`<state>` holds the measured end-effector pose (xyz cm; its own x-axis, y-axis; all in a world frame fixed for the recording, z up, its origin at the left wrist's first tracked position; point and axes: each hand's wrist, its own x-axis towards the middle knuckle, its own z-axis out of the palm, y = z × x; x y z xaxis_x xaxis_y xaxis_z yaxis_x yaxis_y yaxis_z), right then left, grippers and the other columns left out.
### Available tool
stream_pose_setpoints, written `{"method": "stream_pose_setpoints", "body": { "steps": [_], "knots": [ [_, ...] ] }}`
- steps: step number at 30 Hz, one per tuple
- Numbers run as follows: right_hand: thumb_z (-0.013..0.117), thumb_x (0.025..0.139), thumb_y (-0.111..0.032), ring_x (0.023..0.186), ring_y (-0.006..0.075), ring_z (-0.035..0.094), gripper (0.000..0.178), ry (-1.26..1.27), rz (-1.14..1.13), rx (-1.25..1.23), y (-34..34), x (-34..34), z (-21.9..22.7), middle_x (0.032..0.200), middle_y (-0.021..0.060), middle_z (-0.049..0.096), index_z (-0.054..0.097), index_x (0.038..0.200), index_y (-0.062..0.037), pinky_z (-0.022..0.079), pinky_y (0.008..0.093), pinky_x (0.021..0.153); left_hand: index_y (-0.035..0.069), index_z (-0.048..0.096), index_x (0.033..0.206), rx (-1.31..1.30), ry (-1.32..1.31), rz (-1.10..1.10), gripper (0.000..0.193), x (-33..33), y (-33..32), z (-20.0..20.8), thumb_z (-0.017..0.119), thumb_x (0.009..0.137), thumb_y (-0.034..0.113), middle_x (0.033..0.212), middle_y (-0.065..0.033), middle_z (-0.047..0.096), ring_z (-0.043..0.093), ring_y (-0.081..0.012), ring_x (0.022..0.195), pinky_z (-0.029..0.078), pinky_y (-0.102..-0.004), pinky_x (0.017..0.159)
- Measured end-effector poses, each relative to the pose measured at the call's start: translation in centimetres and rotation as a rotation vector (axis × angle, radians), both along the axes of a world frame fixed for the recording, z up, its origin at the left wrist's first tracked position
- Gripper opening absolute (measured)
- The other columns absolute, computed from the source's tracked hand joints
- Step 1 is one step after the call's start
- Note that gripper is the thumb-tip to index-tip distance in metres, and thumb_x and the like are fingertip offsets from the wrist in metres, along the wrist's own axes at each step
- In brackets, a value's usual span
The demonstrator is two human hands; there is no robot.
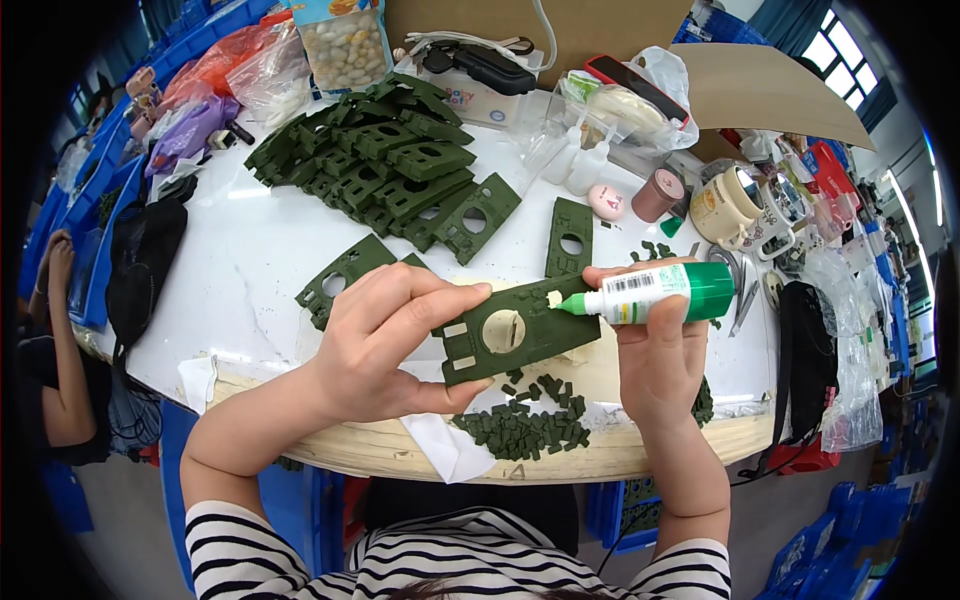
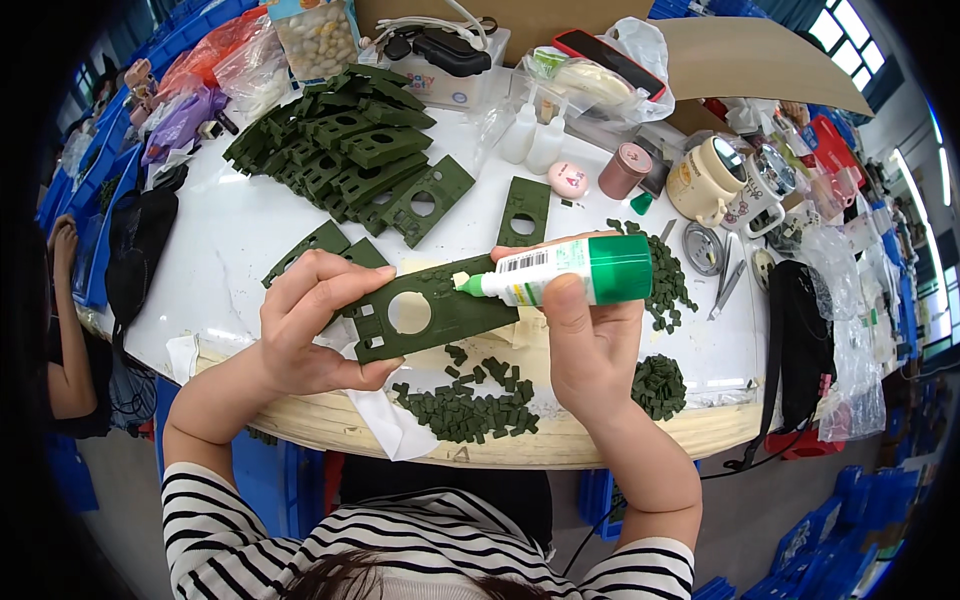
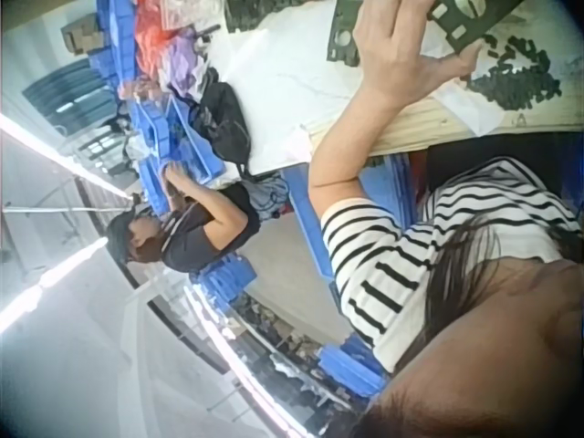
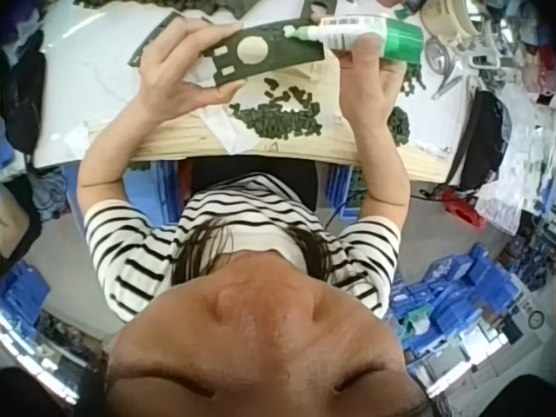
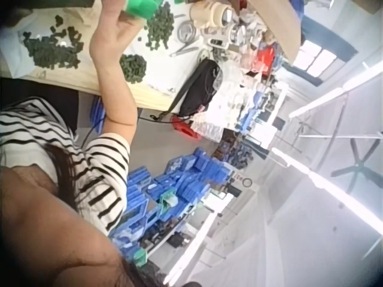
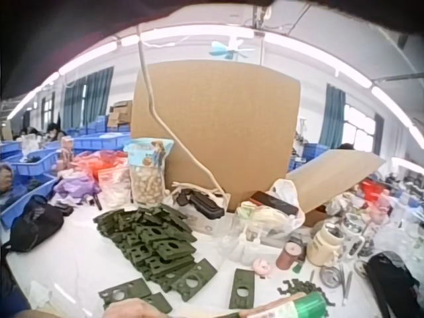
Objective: The person is applying glue from a bottle to specific areas on plastic toy tank hulls for assembly.
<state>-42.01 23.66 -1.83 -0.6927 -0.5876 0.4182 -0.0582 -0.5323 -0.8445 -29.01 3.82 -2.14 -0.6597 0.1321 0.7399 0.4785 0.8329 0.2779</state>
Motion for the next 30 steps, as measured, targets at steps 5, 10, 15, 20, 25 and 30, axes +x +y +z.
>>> {"method": "stream_pose_setpoints", "body": {
  "steps": [5,10,15,20,25,30],
  "knots": [
    [0.044,0.095,-0.034,0.101,0.0298,0.060,0.033,-0.210,0.043,-0.001,0.3,-0.7,-0.2,0.102,0.0125,0.060,0.046,0.111,-0.0049,0.050,0.0400,0.083,0.005,0.037,0.127,0.840,-0.241,-0.320,0.068,-0.2,-0.1,-1.2,0.074,0.070,0.001,0.117,-0.0100,0.047,0.051,-0.0173,0.109,0.045,-0.0322,0.091],
    [0.044,0.095,-0.035,0.093,0.0255,0.062,0.033,-0.271,0.146,0.008,0.3,-0.2,-0.4,0.099,0.0085,0.060,0.047,0.111,-0.0060,0.051,0.0388,0.079,0.002,0.028,0.134,1.425,-0.431,-0.472,0.070,-0.6,-0.6,-0.4,0.063,0.084,0.034,0.125,-0.0147,0.045,0.048,-0.0245,0.116,0.043,-0.0406,0.095],
    [0.044,0.092,-0.046,0.092,0.0152,0.055,0.041,-0.115,-0.035,0.044,0.3,0.1,0.0,0.096,0.0061,0.054,0.045,0.107,-0.0070,0.045,0.0322,0.080,0.001,0.026,0.138,1.438,-0.731,-0.683,0.064,-0.3,-0.3,0.0,0.043,0.092,0.043,0.124,-0.0116,0.046,0.049,-0.0266,0.113,0.044,-0.0423,0.094],
    [0.057,0.083,-0.049,0.095,0.0262,0.056,0.050,0.111,0.027,0.141,0.0,0.9,0.1,0.096,0.0114,0.055,0.042,0.103,-0.0052,0.043,0.0426,0.088,0.000,0.023,0.139,1.425,-0.964,-0.781,0.065,0.0,0.8,-0.4,0.041,0.093,0.043,0.129,-0.0140,0.044,0.049,-0.0284,0.115,0.043,-0.0409,0.093],
    [0.061,0.086,-0.033,0.100,0.0257,0.059,0.044,0.170,0.133,0.013,-0.7,1.2,-0.8,0.100,0.0163,0.060,0.043,0.107,0.0014,0.045,0.0394,0.092,0.004,0.023,0.140,1.457,-1.020,-0.887,0.049,0.3,1.3,-1.4,0.034,0.098,0.026,0.130,-0.0089,0.043,0.047,-0.0167,0.117,0.042,-0.0345,0.097],
    [0.063,0.085,-0.029,0.098,0.0231,0.059,0.042,0.182,0.127,0.035,-0.8,1.5,-1.3,0.101,0.0152,0.059,0.044,0.107,0.0018,0.045,0.0393,0.093,0.004,0.024,0.140,1.476,-1.050,-0.860,0.047,0.4,1.4,-2.1,0.034,0.098,0.024,0.130,-0.0092,0.044,0.048,-0.0171,0.116,0.043,-0.0336,0.096]
  ]
}}
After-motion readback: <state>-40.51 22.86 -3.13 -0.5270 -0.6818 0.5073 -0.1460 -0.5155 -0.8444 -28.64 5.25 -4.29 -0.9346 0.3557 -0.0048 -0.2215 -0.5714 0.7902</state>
